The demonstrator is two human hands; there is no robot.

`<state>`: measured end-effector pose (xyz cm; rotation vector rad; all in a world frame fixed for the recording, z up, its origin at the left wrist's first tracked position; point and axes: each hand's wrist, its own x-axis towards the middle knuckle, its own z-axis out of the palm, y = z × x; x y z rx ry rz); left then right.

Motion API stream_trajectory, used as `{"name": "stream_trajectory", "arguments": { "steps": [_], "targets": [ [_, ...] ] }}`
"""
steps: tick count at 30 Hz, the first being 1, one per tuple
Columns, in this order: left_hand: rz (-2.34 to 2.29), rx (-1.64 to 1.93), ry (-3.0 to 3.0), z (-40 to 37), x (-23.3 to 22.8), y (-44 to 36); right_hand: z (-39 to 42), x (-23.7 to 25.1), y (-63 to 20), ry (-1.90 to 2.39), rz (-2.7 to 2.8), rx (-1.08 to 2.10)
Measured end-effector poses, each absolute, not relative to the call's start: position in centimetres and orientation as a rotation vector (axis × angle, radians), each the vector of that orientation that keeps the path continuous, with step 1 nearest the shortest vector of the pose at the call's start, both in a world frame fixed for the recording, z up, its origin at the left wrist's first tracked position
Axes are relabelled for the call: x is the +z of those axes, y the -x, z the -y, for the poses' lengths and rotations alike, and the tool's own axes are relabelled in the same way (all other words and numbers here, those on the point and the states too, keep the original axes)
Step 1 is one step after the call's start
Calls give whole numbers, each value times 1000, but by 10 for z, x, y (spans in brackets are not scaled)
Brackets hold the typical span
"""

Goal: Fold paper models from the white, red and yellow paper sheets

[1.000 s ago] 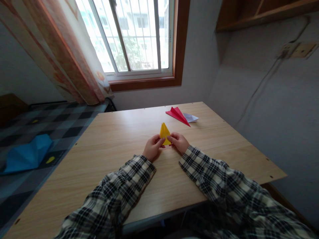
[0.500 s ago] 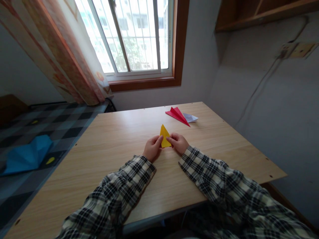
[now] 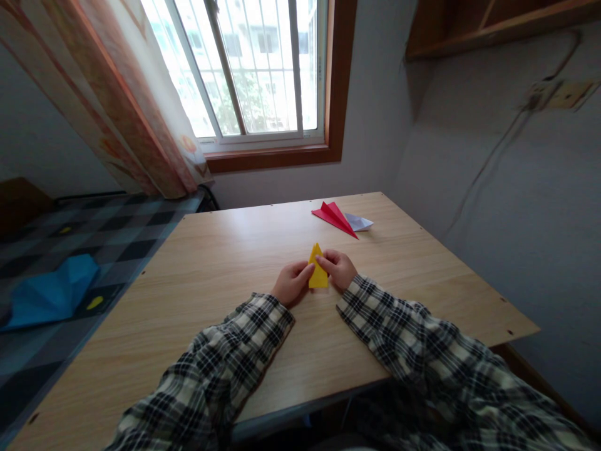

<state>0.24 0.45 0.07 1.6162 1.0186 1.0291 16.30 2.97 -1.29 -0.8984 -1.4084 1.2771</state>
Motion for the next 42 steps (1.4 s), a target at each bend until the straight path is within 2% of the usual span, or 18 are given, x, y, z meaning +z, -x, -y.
{"name": "stream_trajectory", "arguments": {
  "steps": [6,14,24,35,42],
  "targets": [
    [-1063,1086,-1636,-4,3,-4,-32,-15,-164,896,1430,1280],
    [-1167,1349,-1457,-11,-2,0,-29,-14,-163,912,1513,1365],
    [-1036,1243,-1297,-11,-4,-2,-33,-20,-164,887,1394,1260],
    [-1005,1254,-1268,-14,-5,1,-29,-11,-160,734,1334,1482],
    [-977,1248,-1282,-13,-5,2,-31,-12,-161,753,1301,1473]
  ]
}}
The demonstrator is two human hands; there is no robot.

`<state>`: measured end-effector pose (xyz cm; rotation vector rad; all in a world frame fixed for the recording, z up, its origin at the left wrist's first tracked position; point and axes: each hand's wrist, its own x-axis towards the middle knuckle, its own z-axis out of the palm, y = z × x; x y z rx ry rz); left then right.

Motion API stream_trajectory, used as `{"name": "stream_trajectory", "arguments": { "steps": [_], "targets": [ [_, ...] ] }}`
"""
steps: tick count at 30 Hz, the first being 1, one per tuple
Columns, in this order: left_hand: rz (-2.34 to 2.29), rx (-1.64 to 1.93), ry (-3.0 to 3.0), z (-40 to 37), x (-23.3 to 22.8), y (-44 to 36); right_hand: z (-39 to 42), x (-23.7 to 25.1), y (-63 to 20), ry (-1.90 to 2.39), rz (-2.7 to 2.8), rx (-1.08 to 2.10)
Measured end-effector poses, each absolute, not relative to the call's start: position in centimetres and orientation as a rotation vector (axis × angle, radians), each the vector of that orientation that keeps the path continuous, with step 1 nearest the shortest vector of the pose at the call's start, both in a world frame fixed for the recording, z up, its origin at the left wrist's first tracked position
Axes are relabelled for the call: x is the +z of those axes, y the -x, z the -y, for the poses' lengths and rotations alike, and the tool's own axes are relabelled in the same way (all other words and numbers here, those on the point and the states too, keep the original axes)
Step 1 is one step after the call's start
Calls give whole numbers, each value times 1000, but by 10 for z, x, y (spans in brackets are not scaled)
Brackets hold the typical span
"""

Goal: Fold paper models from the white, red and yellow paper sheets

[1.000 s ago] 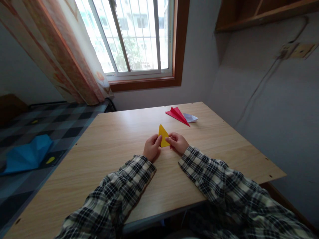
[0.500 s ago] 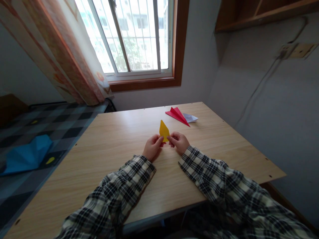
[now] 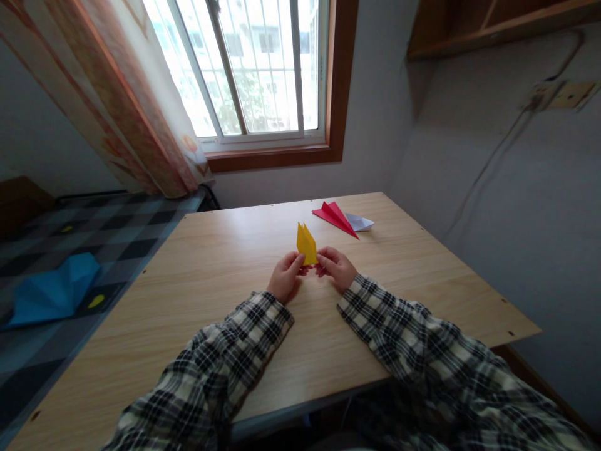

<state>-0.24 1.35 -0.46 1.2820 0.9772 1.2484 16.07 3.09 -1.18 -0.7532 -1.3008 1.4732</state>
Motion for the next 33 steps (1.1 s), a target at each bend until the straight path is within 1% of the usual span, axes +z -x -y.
{"name": "stream_trajectory", "arguments": {
  "steps": [4,9,15,19,24,28,33],
  "targets": [
    [-1003,1240,-1346,-14,-8,3,-34,-14,-162,765,1317,1419],
    [-1174,1438,-1452,-15,-11,2,-32,-17,-161,792,1389,1318],
    [-1052,1257,-1487,-13,-7,1,-29,-16,-160,838,1430,1198],
    [-1044,1265,-1465,-13,-6,2,-30,-13,-161,893,1480,1078],
    [-1132,1295,-1576,-14,-8,4,-28,-10,-162,907,1529,984],
    [-1143,1309,-1585,-14,-8,4,-26,-8,-161,927,1531,956],
    [-1021,1317,-1571,-12,-5,2,-26,-8,-162,897,1551,985]
  ]
}}
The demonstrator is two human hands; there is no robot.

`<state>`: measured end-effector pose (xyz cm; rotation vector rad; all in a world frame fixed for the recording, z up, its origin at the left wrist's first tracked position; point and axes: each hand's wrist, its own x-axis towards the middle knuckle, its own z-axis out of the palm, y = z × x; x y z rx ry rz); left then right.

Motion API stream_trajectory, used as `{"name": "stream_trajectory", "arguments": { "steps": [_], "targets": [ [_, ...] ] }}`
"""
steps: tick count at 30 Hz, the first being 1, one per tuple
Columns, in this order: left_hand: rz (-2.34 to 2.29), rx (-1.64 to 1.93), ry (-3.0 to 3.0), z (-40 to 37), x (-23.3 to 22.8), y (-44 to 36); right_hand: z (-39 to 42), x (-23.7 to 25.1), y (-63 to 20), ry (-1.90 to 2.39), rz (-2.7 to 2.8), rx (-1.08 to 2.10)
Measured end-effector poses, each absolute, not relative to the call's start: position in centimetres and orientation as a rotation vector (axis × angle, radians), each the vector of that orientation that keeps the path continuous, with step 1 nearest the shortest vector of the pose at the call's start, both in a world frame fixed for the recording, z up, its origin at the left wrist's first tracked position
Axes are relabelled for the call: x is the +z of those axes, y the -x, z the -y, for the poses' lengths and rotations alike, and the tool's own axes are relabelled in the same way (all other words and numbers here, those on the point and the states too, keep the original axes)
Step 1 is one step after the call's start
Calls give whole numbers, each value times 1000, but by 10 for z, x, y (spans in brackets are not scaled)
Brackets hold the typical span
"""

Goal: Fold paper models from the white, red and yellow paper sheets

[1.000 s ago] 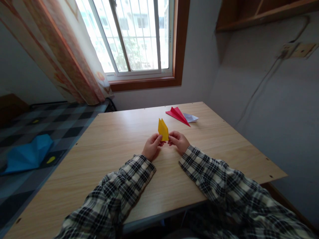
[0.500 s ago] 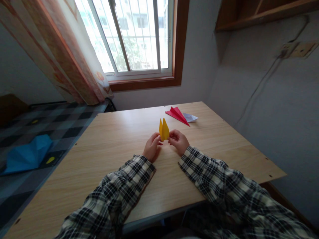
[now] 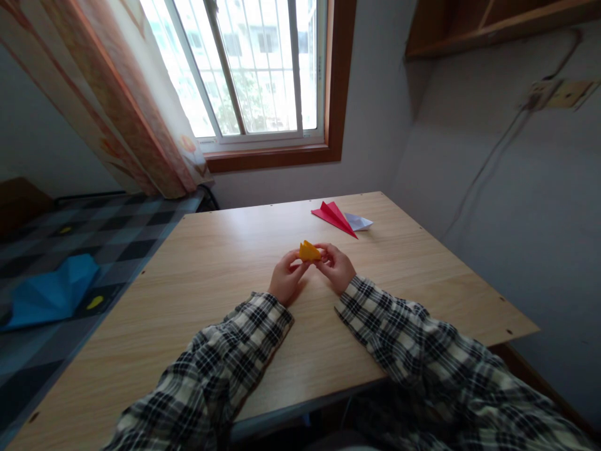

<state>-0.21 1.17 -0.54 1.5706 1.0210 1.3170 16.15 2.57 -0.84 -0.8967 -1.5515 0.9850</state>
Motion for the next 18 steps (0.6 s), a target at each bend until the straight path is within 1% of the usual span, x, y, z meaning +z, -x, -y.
{"name": "stream_trajectory", "arguments": {
  "steps": [9,14,18],
  "targets": [
    [-978,1289,-1549,-10,-3,-1,-31,-12,-166,967,1635,820],
    [-1015,1303,-1532,-11,-4,-1,-35,-14,-166,994,1575,807],
    [-1056,1308,-1519,-11,-4,0,-32,-12,-164,995,1534,887]
  ]
}}
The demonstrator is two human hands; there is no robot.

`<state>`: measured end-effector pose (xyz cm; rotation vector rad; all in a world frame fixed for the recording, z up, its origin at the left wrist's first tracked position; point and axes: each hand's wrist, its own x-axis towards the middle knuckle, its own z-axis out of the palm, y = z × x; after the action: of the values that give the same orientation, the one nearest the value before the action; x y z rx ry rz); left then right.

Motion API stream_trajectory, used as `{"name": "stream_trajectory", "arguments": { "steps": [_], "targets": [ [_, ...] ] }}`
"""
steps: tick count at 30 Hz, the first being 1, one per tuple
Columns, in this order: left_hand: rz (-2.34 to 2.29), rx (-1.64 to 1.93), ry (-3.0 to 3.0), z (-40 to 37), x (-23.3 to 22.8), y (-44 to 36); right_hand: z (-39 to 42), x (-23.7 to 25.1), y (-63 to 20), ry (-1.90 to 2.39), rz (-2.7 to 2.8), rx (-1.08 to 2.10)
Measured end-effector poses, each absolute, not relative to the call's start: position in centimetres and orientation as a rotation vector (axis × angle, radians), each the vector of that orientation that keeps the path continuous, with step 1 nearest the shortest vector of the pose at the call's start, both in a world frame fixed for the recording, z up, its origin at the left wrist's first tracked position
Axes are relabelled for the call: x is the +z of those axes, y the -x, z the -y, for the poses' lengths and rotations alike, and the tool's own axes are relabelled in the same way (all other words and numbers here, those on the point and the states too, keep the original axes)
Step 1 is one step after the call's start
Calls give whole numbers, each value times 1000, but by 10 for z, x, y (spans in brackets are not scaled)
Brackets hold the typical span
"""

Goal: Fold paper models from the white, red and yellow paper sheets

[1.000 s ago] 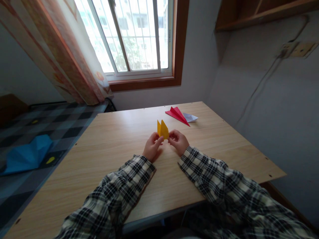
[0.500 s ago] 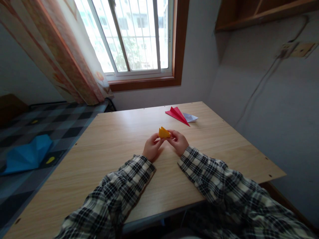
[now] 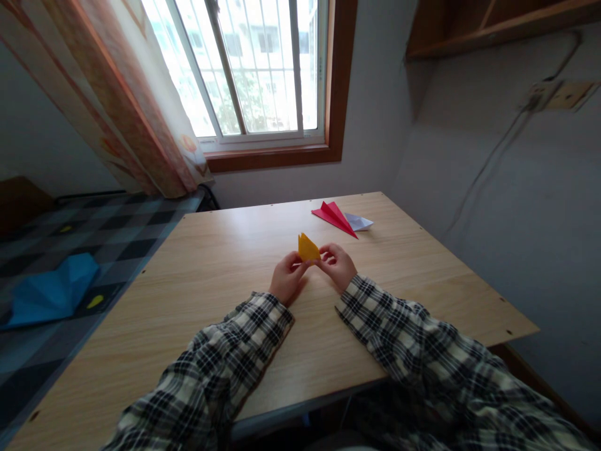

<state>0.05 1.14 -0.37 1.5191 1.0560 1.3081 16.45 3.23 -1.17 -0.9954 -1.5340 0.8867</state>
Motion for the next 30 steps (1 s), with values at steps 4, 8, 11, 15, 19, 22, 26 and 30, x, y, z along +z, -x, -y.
{"name": "stream_trajectory", "arguments": {
  "steps": [4,8,11,15,19,22,26,30],
  "targets": [
    [-1119,1313,-1554,-11,-3,-1,-28,-8,-163,978,1522,961],
    [-1097,1355,-1522,-12,-6,-1,-29,-10,-162,957,1494,1022],
    [-1054,1372,-1456,-12,-8,0,-31,-16,-163,925,1488,1064],
    [-1043,1350,-1415,-13,-7,1,-34,-20,-163,904,1489,1116],
    [-1055,1280,-1440,-12,-3,1,-34,-20,-163,893,1468,1163],
    [-1126,1253,-1466,-11,-3,2,-34,-19,-162,882,1458,1202],
    [-1146,1250,-1493,-11,-4,3,-34,-19,-163,879,1454,1239],
    [-1129,1220,-1529,-11,-3,2,-35,-20,-164,874,1426,1272]
  ]
}}
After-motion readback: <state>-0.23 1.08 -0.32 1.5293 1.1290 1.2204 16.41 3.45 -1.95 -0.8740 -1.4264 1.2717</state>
